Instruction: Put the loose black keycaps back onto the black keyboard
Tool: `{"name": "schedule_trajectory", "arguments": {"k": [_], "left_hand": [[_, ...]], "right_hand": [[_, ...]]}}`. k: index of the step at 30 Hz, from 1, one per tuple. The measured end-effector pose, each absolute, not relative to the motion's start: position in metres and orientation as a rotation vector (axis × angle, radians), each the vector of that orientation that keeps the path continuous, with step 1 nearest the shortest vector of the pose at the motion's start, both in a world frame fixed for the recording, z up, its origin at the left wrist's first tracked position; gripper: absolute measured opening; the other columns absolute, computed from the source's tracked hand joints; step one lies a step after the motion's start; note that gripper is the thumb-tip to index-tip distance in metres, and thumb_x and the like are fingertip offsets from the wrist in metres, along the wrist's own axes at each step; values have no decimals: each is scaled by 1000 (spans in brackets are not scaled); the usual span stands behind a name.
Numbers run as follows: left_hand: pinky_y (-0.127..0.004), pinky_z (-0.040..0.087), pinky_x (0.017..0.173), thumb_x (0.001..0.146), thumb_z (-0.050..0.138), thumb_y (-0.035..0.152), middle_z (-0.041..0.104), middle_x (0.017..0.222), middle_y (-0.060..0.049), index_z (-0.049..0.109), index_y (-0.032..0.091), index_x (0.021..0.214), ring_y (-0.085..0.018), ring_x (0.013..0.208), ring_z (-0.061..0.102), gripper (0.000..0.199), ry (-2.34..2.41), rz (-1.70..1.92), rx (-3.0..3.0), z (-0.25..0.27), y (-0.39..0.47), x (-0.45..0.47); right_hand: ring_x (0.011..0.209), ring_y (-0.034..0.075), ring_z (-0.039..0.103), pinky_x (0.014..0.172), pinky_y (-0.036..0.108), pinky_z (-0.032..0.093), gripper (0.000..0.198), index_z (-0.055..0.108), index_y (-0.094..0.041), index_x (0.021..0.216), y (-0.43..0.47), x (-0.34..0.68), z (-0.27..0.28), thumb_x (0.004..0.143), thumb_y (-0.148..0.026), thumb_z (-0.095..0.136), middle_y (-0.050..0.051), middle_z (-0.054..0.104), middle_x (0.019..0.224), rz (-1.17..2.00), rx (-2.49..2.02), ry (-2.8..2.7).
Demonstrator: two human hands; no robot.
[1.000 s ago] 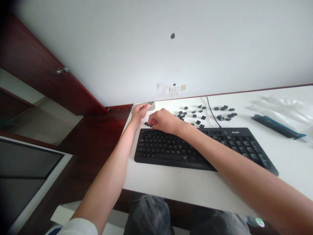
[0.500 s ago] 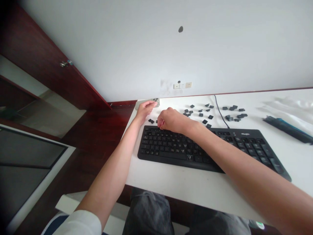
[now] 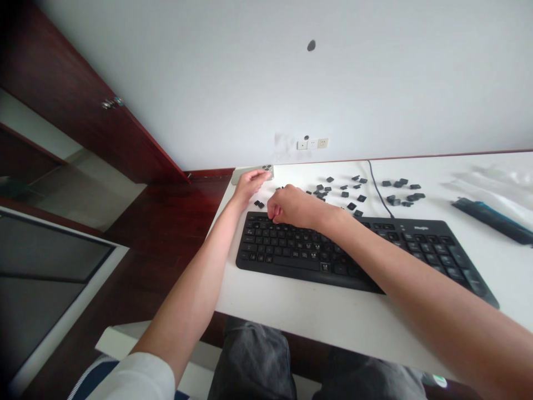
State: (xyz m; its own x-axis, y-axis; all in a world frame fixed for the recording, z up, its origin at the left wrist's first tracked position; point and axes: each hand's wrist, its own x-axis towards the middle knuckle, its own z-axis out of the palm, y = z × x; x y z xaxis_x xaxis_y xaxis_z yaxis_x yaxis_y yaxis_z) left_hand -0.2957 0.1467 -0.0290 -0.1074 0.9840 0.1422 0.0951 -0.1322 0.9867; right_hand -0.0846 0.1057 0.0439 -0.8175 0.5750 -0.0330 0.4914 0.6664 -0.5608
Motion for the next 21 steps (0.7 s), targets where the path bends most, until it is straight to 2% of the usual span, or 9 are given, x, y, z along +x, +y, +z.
{"name": "schedule_trajectory", "arguments": {"k": [9,17,21], "left_hand": [[-28,48,75,84,83,41,78,97,-9,81,16,97,-19,88,66,28,1301,1328,1330,-30,147,-297],[-28,48,74,84,83,38,79,98,-10,81,15,96,-18,85,65,26,1307,1333,1325,-31,148,-295],[-28,48,73,85,82,38,79,99,-10,80,15,96,-18,85,65,26,1313,1331,1314,-30,147,-295]], "right_hand": [[84,20,78,76,28,60,19,83,-24,89,107,-83,44,85,-10,72,1,83,87,829,-879,-2742],[82,22,78,75,30,59,23,84,-23,87,100,-86,49,83,-4,71,4,84,89,722,-904,-2771],[82,21,78,76,29,60,20,84,-24,86,103,-85,48,83,-8,73,1,83,86,805,-917,-2732]]}}
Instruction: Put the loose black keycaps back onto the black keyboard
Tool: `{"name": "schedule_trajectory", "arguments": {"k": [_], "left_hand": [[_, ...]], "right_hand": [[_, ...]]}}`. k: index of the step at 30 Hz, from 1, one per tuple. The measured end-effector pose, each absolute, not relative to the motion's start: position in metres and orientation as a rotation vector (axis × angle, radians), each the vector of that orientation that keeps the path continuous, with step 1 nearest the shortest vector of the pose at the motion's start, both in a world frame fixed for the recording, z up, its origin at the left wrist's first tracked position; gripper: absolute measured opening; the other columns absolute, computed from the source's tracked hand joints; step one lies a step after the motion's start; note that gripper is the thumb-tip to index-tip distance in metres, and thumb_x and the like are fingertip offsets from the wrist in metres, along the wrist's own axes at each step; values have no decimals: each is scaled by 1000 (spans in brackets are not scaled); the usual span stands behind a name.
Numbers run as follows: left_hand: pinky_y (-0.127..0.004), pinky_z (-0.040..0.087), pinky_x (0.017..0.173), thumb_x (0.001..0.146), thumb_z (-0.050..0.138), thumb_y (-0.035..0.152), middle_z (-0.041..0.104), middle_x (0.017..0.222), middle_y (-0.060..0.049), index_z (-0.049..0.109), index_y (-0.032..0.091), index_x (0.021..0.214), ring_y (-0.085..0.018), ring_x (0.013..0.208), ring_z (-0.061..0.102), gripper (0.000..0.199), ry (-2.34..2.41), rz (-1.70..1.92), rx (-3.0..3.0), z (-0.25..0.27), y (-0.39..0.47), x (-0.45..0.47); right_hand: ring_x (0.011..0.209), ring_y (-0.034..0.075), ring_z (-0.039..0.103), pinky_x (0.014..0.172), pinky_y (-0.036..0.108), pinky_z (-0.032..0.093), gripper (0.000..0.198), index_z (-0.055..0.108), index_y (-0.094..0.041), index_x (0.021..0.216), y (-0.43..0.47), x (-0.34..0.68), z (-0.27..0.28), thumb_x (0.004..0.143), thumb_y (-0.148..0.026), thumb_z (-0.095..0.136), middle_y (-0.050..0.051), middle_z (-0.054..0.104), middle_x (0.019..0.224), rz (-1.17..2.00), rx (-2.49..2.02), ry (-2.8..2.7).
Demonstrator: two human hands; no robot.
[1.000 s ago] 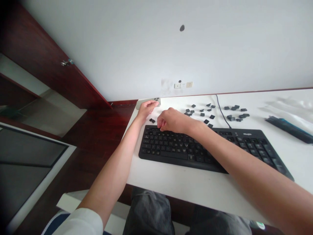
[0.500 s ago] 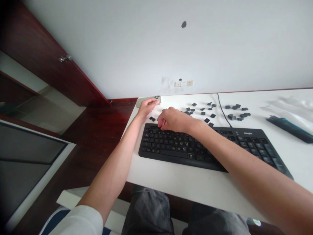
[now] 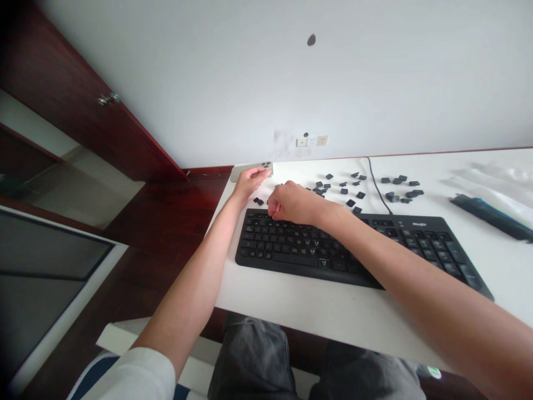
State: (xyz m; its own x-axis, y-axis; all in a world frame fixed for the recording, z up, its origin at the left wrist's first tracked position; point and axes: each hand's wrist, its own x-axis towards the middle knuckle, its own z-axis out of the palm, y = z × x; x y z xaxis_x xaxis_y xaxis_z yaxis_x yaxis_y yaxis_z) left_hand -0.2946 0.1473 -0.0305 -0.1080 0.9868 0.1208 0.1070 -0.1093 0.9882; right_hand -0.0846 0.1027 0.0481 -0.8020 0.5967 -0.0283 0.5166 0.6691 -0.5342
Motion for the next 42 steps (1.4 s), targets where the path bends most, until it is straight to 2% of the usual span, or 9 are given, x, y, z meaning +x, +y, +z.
{"name": "schedule_trajectory", "arguments": {"k": [4,13,20,25,30,34,39,42], "left_hand": [[-28,48,72,85,81,37,79,99,-10,80,15,96,-19,86,65,25,1306,1326,1314,-29,146,-294],[-29,48,73,83,85,42,78,98,-11,81,15,96,-21,88,66,30,1325,1316,1303,-25,143,-293],[-28,47,75,84,83,41,77,92,-7,82,16,96,-17,82,62,28,1319,1320,1347,-30,147,-295],[-26,48,74,84,81,43,76,88,-6,81,15,95,-15,79,61,30,1327,1320,1399,-37,153,-297],[-27,50,76,83,82,45,77,90,-7,80,14,95,-17,82,64,33,1316,1337,1451,-45,158,-297],[-28,49,73,84,82,43,76,88,-7,81,14,94,-17,80,65,31,1338,1354,1469,-45,154,-297],[-25,44,67,85,77,42,73,83,-5,81,15,98,-14,71,58,30,1371,1435,1410,-38,133,-298],[-25,39,61,86,75,42,72,81,-3,81,15,98,-12,66,52,30,1390,1318,1469,-28,107,-299]], "right_hand": [[81,20,78,76,29,61,16,84,-24,86,107,-83,46,84,-11,74,0,83,84,904,-908,-2690],[81,20,77,75,29,59,15,83,-24,84,105,-84,42,84,-12,75,0,82,82,891,-944,-2676],[83,23,75,74,32,55,24,83,-23,86,98,-88,42,86,-4,69,4,82,87,609,-906,-2817],[82,24,72,71,32,49,24,83,-20,90,93,-92,49,91,-7,63,8,81,91,421,-895,-2940],[85,21,72,76,29,49,26,83,-19,89,97,-90,52,91,-6,60,7,82,93,579,-846,-2929],[86,21,73,76,29,50,23,82,-19,91,97,-89,51,89,-6,62,7,82,95,589,-862,-2903],[86,19,75,77,27,52,16,79,-18,85,102,-85,47,85,-8,67,5,82,91,784,-833,-2817],[88,20,77,78,26,55,11,80,-18,86,114,-80,44,82,-13,72,4,83,90,1011,-825,-2725]]}}
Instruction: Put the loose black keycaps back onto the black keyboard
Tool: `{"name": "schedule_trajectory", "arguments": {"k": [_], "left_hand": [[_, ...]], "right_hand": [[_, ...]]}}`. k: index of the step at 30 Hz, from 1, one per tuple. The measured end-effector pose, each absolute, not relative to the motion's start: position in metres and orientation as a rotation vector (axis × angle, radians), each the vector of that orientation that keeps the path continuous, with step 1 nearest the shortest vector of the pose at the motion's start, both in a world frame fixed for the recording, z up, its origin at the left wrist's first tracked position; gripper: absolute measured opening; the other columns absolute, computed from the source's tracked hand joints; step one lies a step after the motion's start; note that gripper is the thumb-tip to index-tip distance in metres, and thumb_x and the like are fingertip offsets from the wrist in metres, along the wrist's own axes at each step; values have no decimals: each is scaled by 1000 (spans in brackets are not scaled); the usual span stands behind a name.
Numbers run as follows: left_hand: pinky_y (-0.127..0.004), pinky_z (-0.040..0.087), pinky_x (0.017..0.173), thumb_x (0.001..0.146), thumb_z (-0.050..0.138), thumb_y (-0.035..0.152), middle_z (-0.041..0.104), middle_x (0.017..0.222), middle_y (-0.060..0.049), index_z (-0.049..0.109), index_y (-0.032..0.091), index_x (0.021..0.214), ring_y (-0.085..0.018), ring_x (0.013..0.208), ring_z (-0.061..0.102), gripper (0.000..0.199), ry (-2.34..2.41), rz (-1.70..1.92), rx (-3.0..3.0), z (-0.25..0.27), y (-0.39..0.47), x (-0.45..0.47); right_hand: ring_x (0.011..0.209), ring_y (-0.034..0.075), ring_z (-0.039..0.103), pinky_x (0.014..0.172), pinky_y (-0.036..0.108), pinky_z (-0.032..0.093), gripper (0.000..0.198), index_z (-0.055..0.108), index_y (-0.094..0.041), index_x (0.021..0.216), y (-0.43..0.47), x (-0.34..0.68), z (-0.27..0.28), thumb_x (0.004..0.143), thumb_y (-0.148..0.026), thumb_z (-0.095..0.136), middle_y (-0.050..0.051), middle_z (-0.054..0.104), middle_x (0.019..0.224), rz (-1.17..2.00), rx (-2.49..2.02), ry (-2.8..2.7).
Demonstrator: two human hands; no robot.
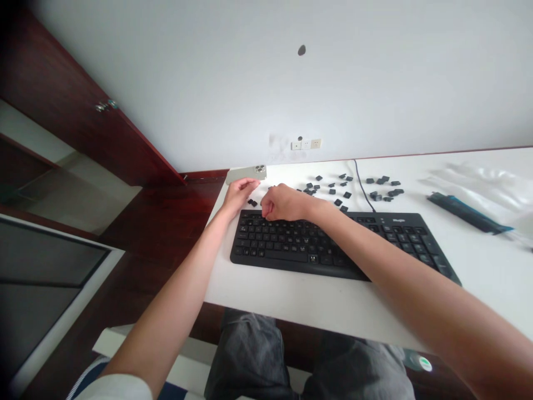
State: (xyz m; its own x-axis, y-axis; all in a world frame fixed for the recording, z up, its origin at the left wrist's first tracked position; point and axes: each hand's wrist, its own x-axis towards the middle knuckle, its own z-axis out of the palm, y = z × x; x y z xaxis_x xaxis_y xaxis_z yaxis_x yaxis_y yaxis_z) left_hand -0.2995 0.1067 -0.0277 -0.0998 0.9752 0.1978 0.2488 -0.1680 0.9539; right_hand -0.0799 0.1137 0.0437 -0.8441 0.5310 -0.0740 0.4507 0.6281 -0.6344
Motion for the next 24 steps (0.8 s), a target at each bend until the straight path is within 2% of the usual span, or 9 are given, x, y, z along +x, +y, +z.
{"name": "schedule_trajectory", "arguments": {"k": [3,6,12,16,21,24], "left_hand": [[-25,33,57,86,63,25,63,67,0,82,17,91,-11,58,44,21,1488,1262,1723,-14,77,-300],[-26,31,56,84,58,18,54,56,3,83,18,85,-11,53,40,24,1553,1106,1940,-1,60,-297],[-24,39,60,87,63,24,72,70,-2,84,16,85,-12,61,56,22,1501,889,1980,10,58,-297],[-24,44,63,87,75,36,75,76,-5,84,14,89,-13,67,62,24,1408,848,1878,14,57,-303],[-26,47,66,81,83,38,79,84,-8,86,15,93,-16,73,66,26,1305,718,1795,11,57,-303],[-27,46,66,78,85,38,80,85,-8,87,16,94,-16,73,65,27,1293,688,1777,8,59,-303]], "right_hand": [[90,21,78,77,27,57,13,81,-19,91,125,-75,39,79,-23,77,4,84,90,1274,-840,-2604],[88,21,79,76,27,57,16,81,-19,92,129,-73,38,77,-25,79,3,84,88,1356,-852,-2547],[86,20,79,78,26,59,17,84,-20,94,121,-79,38,77,-18,80,1,84,88,1156,-908,-2614],[85,20,79,78,28,60,16,85,-22,92,120,-80,37,79,-16,79,0,84,87,1052,-924,-2664],[83,19,78,74,27,59,13,85,-24,89,115,-80,41,82,-15,78,0,83,86,936,-921,-2727],[84,19,77,74,26,57,18,86,-24,91,110,-82,44,83,-11,75,1,83,88,828,-957,-2768]]}}
